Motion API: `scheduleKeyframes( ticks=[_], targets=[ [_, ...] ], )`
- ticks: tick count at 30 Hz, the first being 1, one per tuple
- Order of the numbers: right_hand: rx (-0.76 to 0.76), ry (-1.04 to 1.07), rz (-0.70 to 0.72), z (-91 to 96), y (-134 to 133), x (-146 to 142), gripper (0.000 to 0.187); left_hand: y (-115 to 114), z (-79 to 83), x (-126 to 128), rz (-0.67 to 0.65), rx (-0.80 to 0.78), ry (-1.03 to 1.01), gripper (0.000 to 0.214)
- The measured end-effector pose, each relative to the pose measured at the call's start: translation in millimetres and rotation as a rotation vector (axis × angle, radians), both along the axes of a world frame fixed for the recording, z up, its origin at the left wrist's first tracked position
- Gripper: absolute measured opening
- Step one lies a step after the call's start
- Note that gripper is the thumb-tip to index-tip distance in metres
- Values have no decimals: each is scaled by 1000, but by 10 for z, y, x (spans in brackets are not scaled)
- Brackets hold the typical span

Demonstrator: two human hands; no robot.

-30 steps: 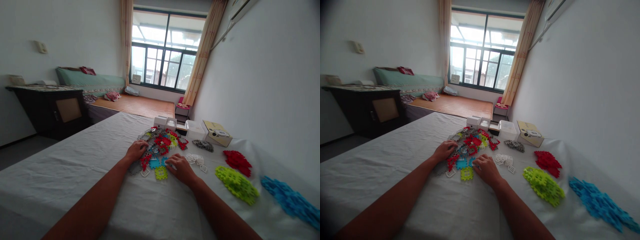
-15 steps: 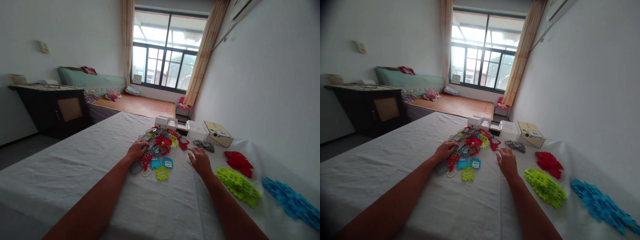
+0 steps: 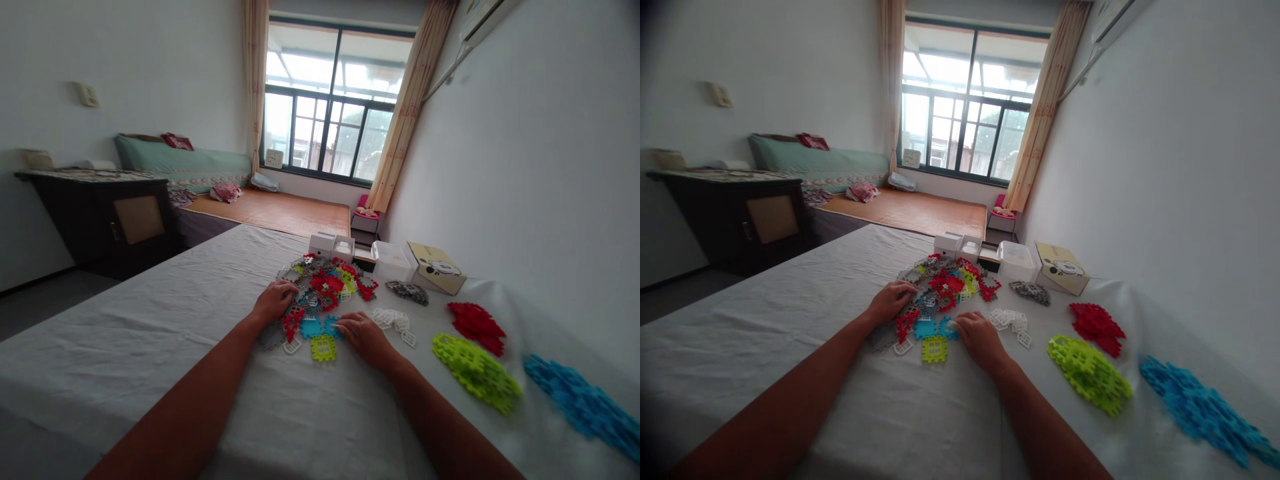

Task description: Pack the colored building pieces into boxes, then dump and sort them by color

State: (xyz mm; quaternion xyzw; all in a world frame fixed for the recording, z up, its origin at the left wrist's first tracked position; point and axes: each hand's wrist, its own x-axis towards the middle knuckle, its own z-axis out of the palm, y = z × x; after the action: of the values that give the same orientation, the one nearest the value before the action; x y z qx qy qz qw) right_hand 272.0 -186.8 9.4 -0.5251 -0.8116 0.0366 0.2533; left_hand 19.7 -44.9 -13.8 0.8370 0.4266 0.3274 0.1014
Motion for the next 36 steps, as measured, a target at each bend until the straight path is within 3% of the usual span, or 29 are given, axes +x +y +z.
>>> scheduleKeyframes(
  ticks=[2,6,10,13,18,20,27,32,36],
  targets=[
    [54,58,-85,21,27,79,33,8,-12,-4,-1,1,4,26],
    [122,115,-388,11,97,465,29,23,-33,-10,-6,-5,1,27],
    [100,-87,-539,-54,108,769,24,20,-25,-6,-7,7,3,26],
    [160,-137,-479,-57,79,626,28,8,-8,-2,-11,6,8,26],
    [58,-83,-42,-55,23,62,37,-10,9,1,-4,1,3,26],
    [-6,-120,33,-81,15,-51,39,-12,9,0,-1,3,7,27],
    [1,-156,22,-60,10,-34,32,11,-14,-5,-3,9,16,27],
    [37,40,-175,2,-7,-56,37,24,-22,-3,-13,18,5,27],
    [-72,180,-226,-34,21,12,35,22,-22,-3,-14,17,3,27]
  ],
)
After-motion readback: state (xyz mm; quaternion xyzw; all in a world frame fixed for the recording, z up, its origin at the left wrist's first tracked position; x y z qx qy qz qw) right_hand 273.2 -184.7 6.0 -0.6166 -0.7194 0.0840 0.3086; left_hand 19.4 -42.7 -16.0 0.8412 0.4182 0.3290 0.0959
